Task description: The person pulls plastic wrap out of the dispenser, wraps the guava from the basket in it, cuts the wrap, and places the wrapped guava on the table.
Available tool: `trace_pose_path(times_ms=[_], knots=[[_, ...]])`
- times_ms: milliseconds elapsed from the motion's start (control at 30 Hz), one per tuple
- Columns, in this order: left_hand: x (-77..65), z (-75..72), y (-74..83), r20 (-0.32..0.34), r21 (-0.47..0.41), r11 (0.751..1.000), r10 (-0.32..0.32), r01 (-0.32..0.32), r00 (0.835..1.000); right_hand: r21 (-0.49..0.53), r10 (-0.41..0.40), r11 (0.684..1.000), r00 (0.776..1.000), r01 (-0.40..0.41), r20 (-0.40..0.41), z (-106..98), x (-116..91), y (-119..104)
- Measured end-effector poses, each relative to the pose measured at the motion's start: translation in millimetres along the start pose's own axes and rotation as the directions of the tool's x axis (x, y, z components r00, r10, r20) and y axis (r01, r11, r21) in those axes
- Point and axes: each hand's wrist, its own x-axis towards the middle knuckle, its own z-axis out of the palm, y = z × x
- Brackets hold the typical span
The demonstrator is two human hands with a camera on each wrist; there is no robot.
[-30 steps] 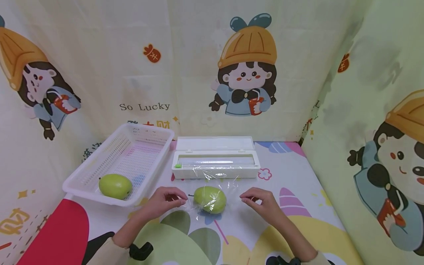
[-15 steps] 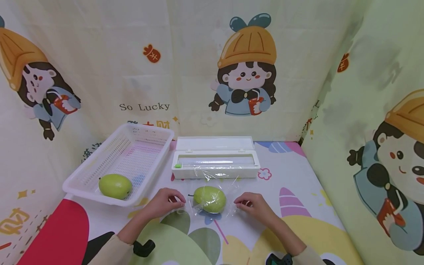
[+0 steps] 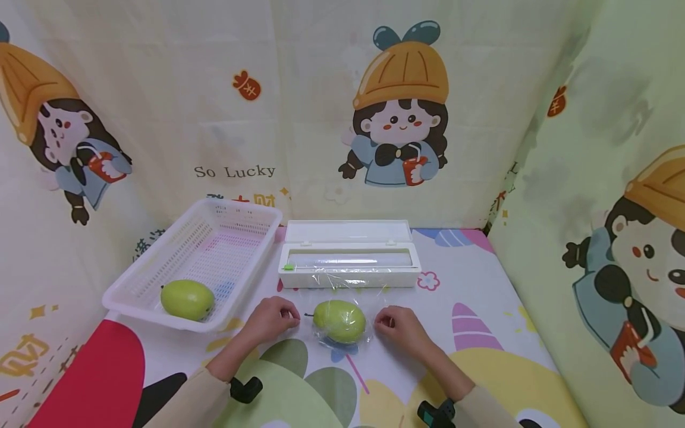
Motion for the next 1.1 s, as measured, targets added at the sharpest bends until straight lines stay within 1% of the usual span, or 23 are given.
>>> trace_pose_path(times_ms=[100,267,400,533,600,633,700,767,867,933,967,1000,1033,1100], knots=[[4.2,2.9,2.7,-0.018,0.011,1.000,-0.021,0.021,1.000,0.015,0.051,0.999,0.999,-0.051,0.017,1.2,3.0,-4.9],[10.1,8.0,3.0,-0.007,-0.026,1.000,-0.013,0.013,1.000,0.060,0.096,0.993,0.993,-0.101,0.070,1.2,6.0,-11.5],[12.4,9.5,2.7,0.022,-0.102,0.995,-0.010,0.012,1.000,0.120,0.101,0.987,0.991,-0.111,0.092,1.3,7.8,-14.0],[15.0,11.0,2.4,0.074,-0.212,0.975,-0.043,0.058,0.996,0.180,0.099,0.977,0.990,-0.115,0.096,1.3,9.3,-15.8],[16.9,12.0,2.6,0.090,-0.258,0.962,-0.065,0.087,0.994,0.206,0.112,0.970,0.990,-0.127,0.086,1.4,10.3,-16.3],[17.8,12.3,3.0,0.098,-0.280,0.954,-0.081,0.105,0.992,0.219,0.131,0.965,0.988,-0.146,0.082,1.4,11.0,-16.6],[19.3,12.5,4.0,0.091,-0.311,0.942,-0.102,0.126,0.991,0.269,0.181,0.943,0.980,-0.196,0.078,1.6,12.7,-16.9],[20.7,12.7,5.2,0.083,-0.360,0.922,-0.119,0.141,0.989,0.340,0.244,0.905,0.966,-0.257,0.079,1.0,14.7,-18.0],[22.0,13.7,5.7,0.070,-0.426,0.893,-0.127,0.145,0.989,0.473,0.323,0.815,0.940,-0.333,0.105,-1.1,17.6,-20.6],[22.4,15.0,5.3,0.069,-0.459,0.877,-0.124,0.141,0.990,0.544,0.352,0.756,0.927,-0.364,0.132,-5.2,18.5,-26.1],[22.3,15.4,5.2,0.068,-0.469,0.872,-0.121,0.139,0.990,0.566,0.359,0.735,0.922,-0.374,0.144,-8.5,18.4,-30.7],[22.3,16.2,4.5,0.068,-0.481,0.866,-0.118,0.136,0.991,0.580,0.363,0.722,0.920,-0.378,0.149,-9.2,18.6,-32.1],[22.5,16.8,4.0,0.067,-0.492,0.861,-0.114,0.132,0.991,0.587,0.361,0.715,0.920,-0.379,0.153,-9.8,18.7,-33.0],[22.7,16.9,4.1,0.067,-0.510,0.850,-0.109,0.128,0.992,0.591,0.366,0.716,0.921,-0.372,0.136,-10.3,18.6,-34.3]])
